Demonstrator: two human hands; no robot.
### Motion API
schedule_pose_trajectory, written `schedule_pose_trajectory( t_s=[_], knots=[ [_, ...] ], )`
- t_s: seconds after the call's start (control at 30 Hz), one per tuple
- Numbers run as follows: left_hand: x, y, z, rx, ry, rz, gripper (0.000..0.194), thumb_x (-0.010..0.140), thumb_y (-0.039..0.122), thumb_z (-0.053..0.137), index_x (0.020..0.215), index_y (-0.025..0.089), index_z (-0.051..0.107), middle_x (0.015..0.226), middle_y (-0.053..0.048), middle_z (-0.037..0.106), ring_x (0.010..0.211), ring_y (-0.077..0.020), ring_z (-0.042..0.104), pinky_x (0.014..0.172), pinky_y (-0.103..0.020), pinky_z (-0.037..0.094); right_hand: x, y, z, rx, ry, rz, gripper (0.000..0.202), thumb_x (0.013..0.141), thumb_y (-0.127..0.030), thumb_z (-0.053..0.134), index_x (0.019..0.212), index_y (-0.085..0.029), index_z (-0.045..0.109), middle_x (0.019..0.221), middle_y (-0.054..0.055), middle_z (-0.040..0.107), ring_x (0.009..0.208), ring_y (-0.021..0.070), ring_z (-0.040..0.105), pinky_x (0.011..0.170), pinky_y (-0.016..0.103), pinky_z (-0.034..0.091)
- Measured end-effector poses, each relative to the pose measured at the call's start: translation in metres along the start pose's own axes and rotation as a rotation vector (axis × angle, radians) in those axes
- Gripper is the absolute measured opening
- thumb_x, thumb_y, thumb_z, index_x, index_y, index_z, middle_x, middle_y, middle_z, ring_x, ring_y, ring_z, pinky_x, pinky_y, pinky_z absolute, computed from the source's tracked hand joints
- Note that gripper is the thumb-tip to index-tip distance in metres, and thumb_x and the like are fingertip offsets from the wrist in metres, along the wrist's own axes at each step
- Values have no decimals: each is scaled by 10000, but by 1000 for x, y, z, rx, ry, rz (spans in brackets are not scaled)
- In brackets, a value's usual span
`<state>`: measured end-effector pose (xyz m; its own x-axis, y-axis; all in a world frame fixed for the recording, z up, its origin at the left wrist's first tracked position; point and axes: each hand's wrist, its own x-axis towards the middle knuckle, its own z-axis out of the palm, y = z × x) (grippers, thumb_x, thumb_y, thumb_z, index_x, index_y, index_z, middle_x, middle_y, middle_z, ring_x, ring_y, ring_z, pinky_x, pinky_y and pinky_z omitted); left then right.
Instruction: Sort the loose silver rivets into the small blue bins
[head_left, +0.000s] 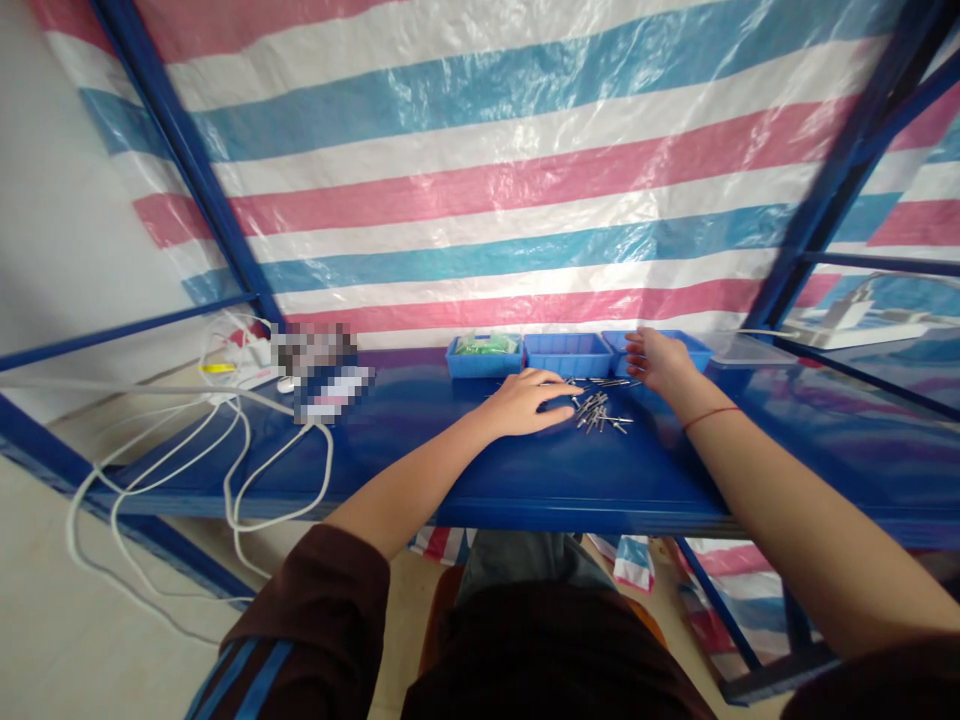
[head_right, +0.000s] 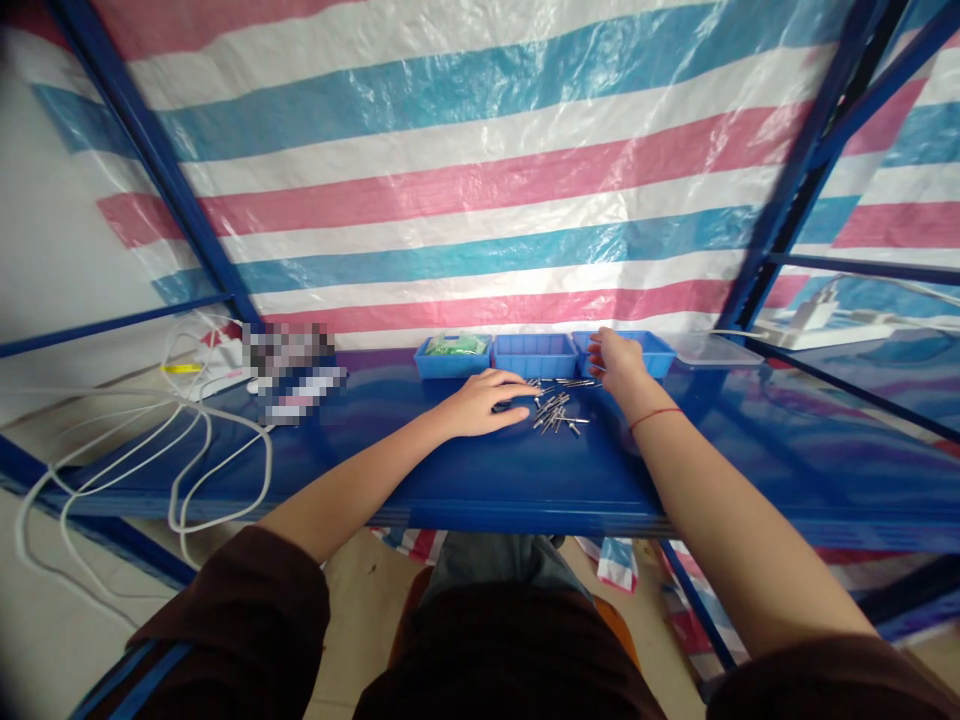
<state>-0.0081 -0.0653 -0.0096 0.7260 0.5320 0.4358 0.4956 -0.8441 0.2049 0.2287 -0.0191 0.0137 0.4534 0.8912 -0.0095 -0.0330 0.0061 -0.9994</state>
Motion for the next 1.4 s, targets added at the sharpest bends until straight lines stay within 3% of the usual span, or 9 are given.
schedule_pose_trajectory(
  t_s=[0.13,0.2,0.33,0.57,0.93,1.03,1.13,1.27,1.4],
  knots=[
    [3,14,7,-11,-82,215,359,865,406,488,1198,309,583,1317,-53,514,1188,-222,485,1035,-379,324,-6,-1,3,25,-65,-25,200,792,-401,474,760,-209,520,550,-16,429,439,106,397,406,244,345],
    [5,16,10,-44,-113,228,309,866,373,496,1138,302,626,1270,-41,558,1141,-200,532,1013,-338,356,-18,-4,9,31,-99,-46,174,780,-364,485,781,-197,535,578,-10,443,451,96,389,404,229,332],
    [8,13,10,-92,-97,187,243,867,296,497,1020,261,682,1119,-32,650,1028,-163,602,950,-271,405,-41,-10,20,-14,-194,-124,143,762,-325,512,750,-186,546,583,-8,447,448,89,365,392,228,296],
    [10,7,8,27,-62,169,232,872,211,471,943,218,692,1008,-48,686,953,-175,623,918,-298,414,-58,-12,26,-78,-263,-200,99,739,-247,544,697,-165,577,569,-9,454,453,77,367,403,225,262],
    [8,4,9,100,11,-12,276,881,179,430,1057,207,640,1011,-81,656,978,-204,595,905,-344,434,-47,-3,25,-421,-320,-503,181,735,-306,536,625,-176,595,545,1,523,512,115,446,503,254,351],
    [9,-1,8,-8,137,-105,288,880,162,409,1079,183,615,996,-81,648,964,-193,589,909,-343,437,-49,-3,24,-551,-345,-604,120,712,-212,541,674,-167,645,671,25,632,633,143,531,617,271,400],
    [10,-7,6,-184,256,-217,265,865,154,434,1075,163,595,942,-67,654,900,-166,601,872,-322,458,-55,-4,26,-537,-473,-562,161,685,-161,545,772,-160,681,752,32,671,658,144,558,628,270,420],
    [12,-11,6,-420,323,-313,240,842,167,495,1071,162,570,914,-47,659,846,-137,612,846,-300,465,-63,-4,27,-448,-612,-491,169,691,-268,599,789,-164,691,645,15,628,576,123,522,522,242,407],
    [15,-13,8,-574,335,-307,243,837,175,514,1074,139,554,916,-60,663,859,-139,618,862,-298,455,-67,-6,27,-360,-645,-477,212,687,-344,630,774,-159,683,642,12,607,562,107,504,520,238,409]
  ],
)
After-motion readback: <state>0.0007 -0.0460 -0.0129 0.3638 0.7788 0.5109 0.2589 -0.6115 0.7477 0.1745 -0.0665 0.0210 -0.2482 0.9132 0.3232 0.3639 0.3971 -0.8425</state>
